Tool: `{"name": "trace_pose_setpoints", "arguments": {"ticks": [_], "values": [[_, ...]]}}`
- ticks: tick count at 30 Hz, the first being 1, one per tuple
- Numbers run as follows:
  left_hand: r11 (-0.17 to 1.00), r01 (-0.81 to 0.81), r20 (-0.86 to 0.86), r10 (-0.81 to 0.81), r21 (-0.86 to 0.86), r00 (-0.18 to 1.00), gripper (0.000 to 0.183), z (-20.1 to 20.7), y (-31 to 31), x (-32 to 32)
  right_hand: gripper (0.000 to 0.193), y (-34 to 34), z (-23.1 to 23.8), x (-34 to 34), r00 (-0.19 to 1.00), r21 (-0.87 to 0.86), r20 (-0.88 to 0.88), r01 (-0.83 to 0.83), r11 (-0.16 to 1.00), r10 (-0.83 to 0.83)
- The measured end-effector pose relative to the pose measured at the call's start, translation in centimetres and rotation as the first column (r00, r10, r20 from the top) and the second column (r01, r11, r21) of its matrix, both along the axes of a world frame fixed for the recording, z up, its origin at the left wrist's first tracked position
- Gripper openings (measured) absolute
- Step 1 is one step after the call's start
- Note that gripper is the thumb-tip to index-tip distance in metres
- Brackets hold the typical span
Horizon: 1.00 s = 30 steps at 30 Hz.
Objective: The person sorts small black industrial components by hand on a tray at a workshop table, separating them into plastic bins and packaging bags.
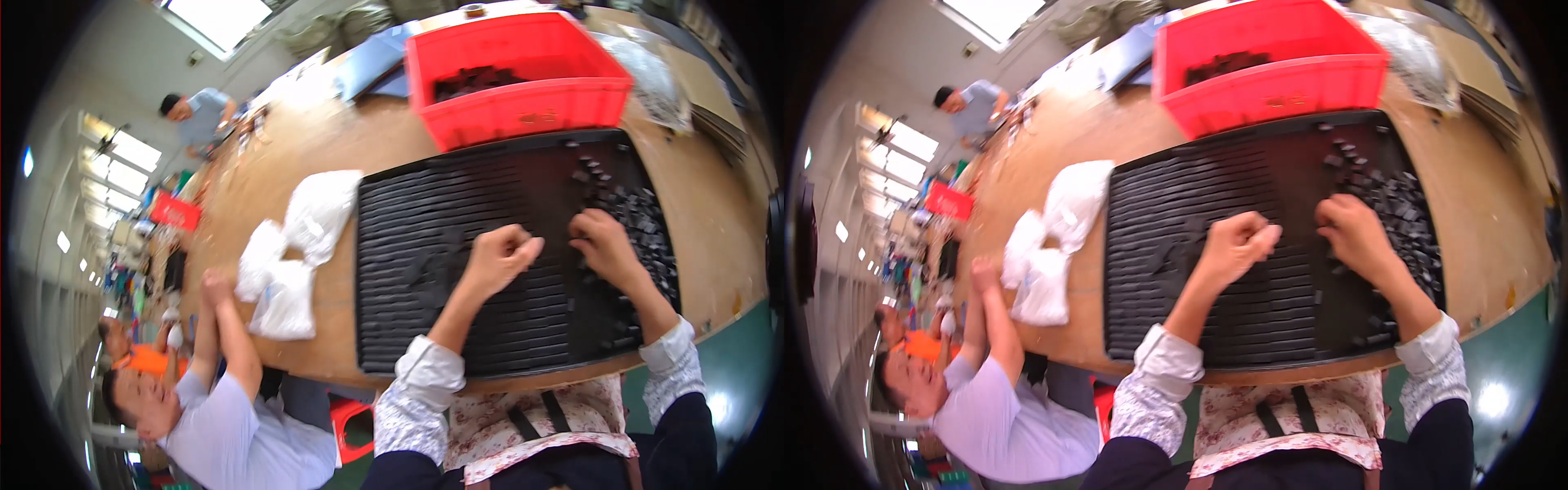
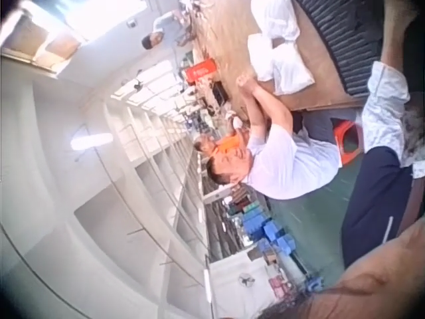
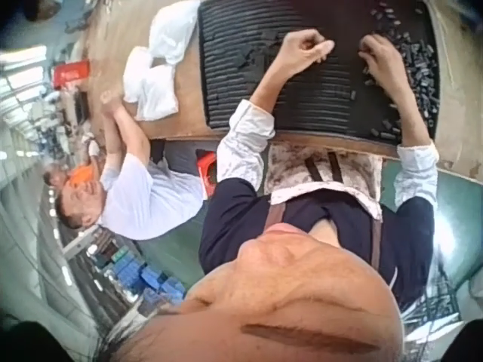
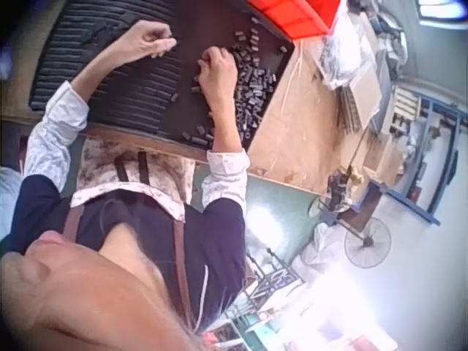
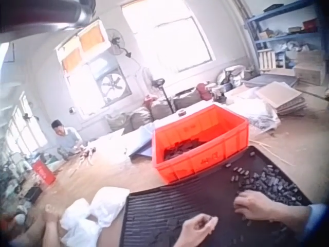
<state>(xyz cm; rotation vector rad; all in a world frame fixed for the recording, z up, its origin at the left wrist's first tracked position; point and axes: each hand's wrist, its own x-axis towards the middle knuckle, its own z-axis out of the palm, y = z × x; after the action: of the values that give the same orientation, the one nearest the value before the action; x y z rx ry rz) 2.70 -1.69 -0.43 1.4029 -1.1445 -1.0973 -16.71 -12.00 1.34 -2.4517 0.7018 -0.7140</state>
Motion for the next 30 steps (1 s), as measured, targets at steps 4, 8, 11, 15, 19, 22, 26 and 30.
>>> {"name": "trace_pose_setpoints", "arguments": {"ticks": [4,8,11,15,19,22,26,30], "values": [[0.973,-0.043,-0.176,0.002,-0.227,0.984,0.026,0.2,-0.8,-2.6,0.015,0.8,0.7,-0.9,0.976,0.322,0.192,0.036,0.946,-0.102],[0.974,0.061,-0.005,-0.064,-0.219,0.998,0.023,-0.4,-0.6,-2.1,0.008,1.1,0.3,-0.2,0.911,0.609,0.404,-0.206,0.766,-0.076],[0.994,0.094,-0.117,-0.099,-0.049,0.988,0.019,0.7,-0.2,-2.2,0.009,1.7,0.3,0.4,0.913,0.729,0.399,-0.258,0.634,-0.087],[0.979,0.11,0.053,-0.102,-0.172,0.993,0.018,0.3,-0.1,-2.5,0.01,2.3,0.0,0.7,0.897,0.831,0.423,-0.328,0.448,-0.128],[0.979,0.039,-0.209,-0.081,-0.2,0.974,0.028,0.3,-0.4,-2.4,0.009,1.4,0.4,0.0,0.908,0.815,0.378,-0.235,0.531,-0.18],[0.976,-0.012,-0.246,-0.043,-0.216,0.968,0.025,0.0,-0.5,-2.2,0.013,1.7,1.0,0.1,0.963,0.741,0.267,-0.18,0.647,-0.038],[0.987,0.068,-0.267,-0.106,-0.147,0.958,0.025,-0.4,-0.5,-1.8,0.016,3.2,1.3,0.5,0.966,0.773,0.254,-0.227,0.592,0.039],[0.991,0.076,-0.271,-0.104,-0.11,0.957,0.027,0.0,-0.4,-1.9,0.016,2.3,0.9,0.0,0.964,0.774,0.265,-0.19,0.604,-0.036]]}}
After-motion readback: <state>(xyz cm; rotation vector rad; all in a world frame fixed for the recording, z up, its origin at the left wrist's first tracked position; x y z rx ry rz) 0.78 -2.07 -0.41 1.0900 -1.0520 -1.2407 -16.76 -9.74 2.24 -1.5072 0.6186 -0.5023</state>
